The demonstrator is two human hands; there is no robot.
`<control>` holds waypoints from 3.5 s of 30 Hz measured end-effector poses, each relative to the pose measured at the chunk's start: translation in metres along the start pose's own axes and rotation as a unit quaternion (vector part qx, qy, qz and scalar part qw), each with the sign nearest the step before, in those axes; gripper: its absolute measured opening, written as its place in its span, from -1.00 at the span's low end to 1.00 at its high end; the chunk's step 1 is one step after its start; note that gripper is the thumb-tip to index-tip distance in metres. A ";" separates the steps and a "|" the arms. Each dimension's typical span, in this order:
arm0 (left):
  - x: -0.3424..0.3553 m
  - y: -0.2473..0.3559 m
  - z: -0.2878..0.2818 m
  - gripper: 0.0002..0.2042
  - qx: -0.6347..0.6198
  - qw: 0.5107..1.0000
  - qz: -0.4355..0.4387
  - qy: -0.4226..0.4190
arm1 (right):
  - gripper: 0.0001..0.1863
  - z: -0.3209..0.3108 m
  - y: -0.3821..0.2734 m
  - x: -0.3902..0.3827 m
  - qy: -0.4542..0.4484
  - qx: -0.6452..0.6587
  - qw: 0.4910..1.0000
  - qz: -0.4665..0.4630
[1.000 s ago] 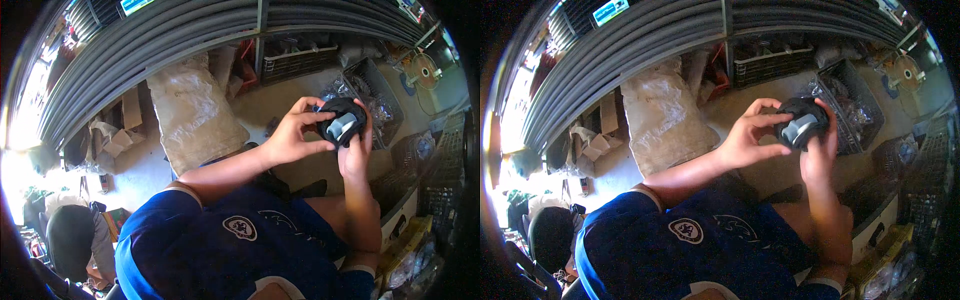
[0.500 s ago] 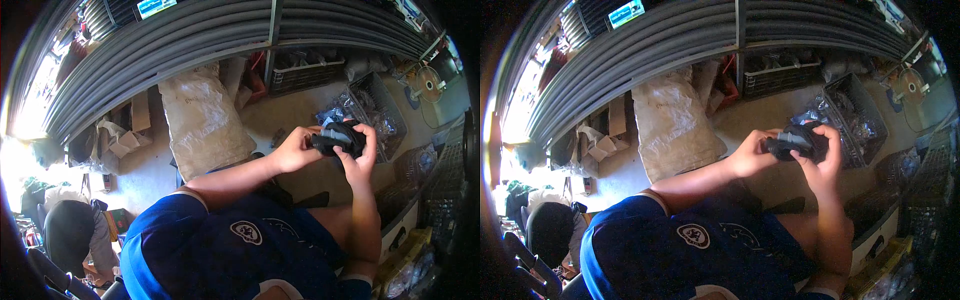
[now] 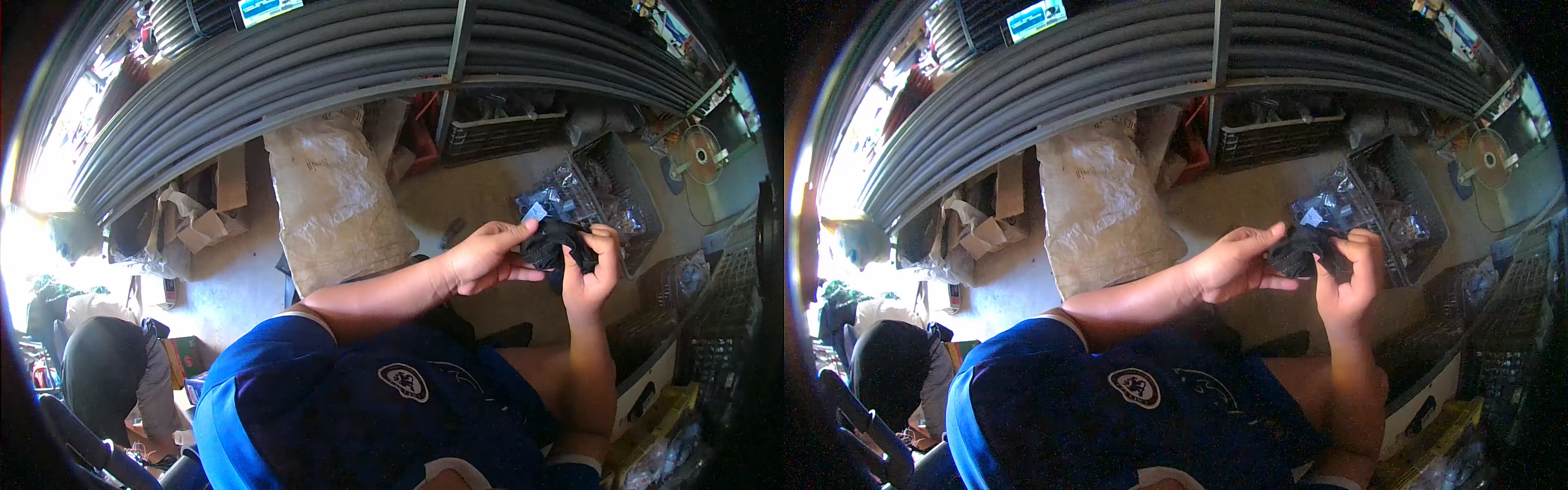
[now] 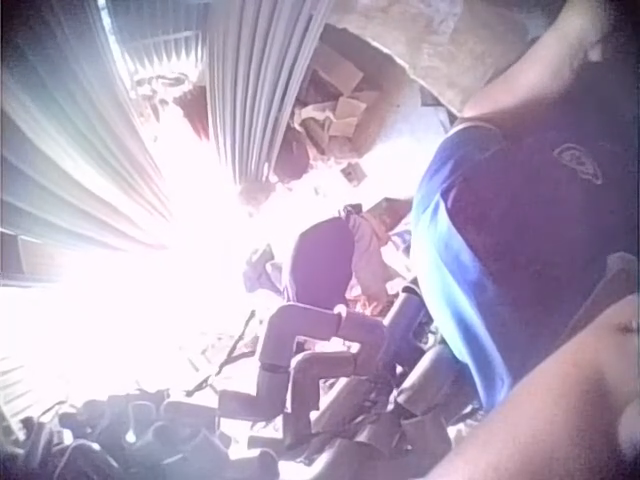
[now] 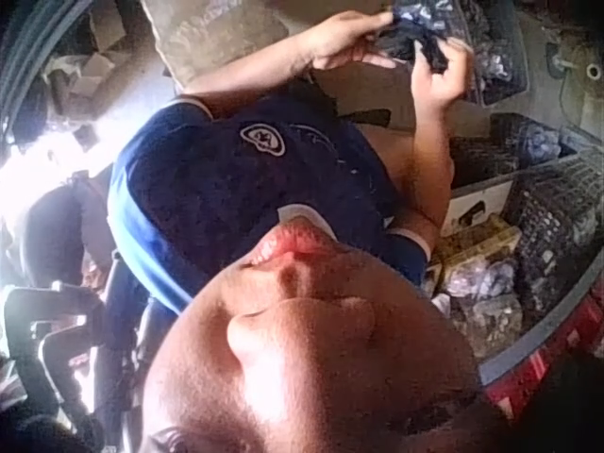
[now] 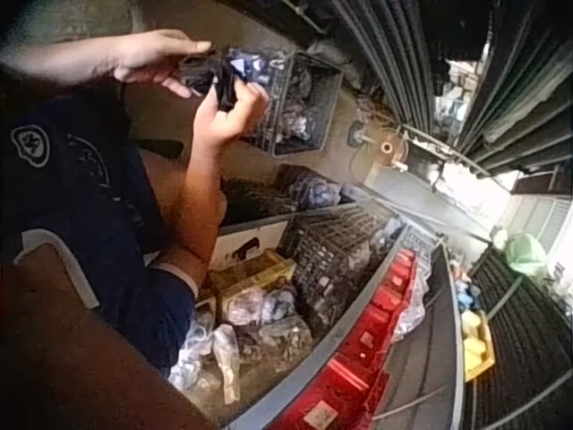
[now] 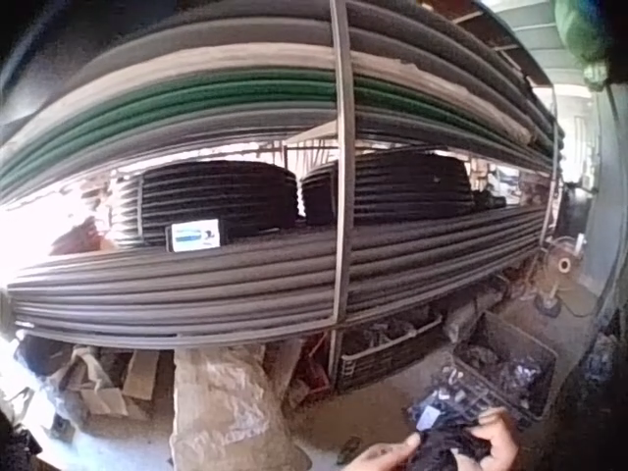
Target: Sorting through small plastic plumbing fittings and placing them into a black bag.
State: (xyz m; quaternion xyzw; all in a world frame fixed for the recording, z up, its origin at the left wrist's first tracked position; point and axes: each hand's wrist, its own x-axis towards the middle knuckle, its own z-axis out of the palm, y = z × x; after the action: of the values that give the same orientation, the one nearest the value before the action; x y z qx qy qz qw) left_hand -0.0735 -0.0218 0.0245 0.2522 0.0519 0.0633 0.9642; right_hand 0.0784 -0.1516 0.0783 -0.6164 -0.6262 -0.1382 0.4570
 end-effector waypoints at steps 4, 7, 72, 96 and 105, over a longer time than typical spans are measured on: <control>-0.002 -0.002 0.002 -0.63 0.062 0.996 0.049 0.042 | -0.50 0.004 -0.003 0.003 -0.063 0.054 0.994 0.073; -0.007 0.008 -0.003 -0.65 0.305 0.943 0.130 0.033 | -0.33 0.004 -0.002 0.003 -0.158 0.114 0.970 0.143; -0.013 -0.009 -0.021 -0.80 0.139 0.983 0.121 0.023 | -0.84 0.014 0.016 -0.034 -0.061 0.356 0.891 0.275; -0.005 -0.015 -0.031 -0.84 0.076 0.991 0.102 -0.045 | -0.58 0.024 0.028 -0.052 0.059 0.354 0.762 0.539; -0.010 -0.003 -0.023 -0.75 0.519 0.787 0.331 0.034 | -0.52 0.028 0.031 -0.050 0.025 0.418 0.748 0.515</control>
State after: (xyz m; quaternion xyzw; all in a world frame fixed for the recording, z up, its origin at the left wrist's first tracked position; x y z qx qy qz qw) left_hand -0.0862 -0.0148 0.0035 0.7142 0.0227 0.3509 0.6052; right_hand 0.0863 -0.1568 0.0135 -0.5891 -0.1971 0.3787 0.6861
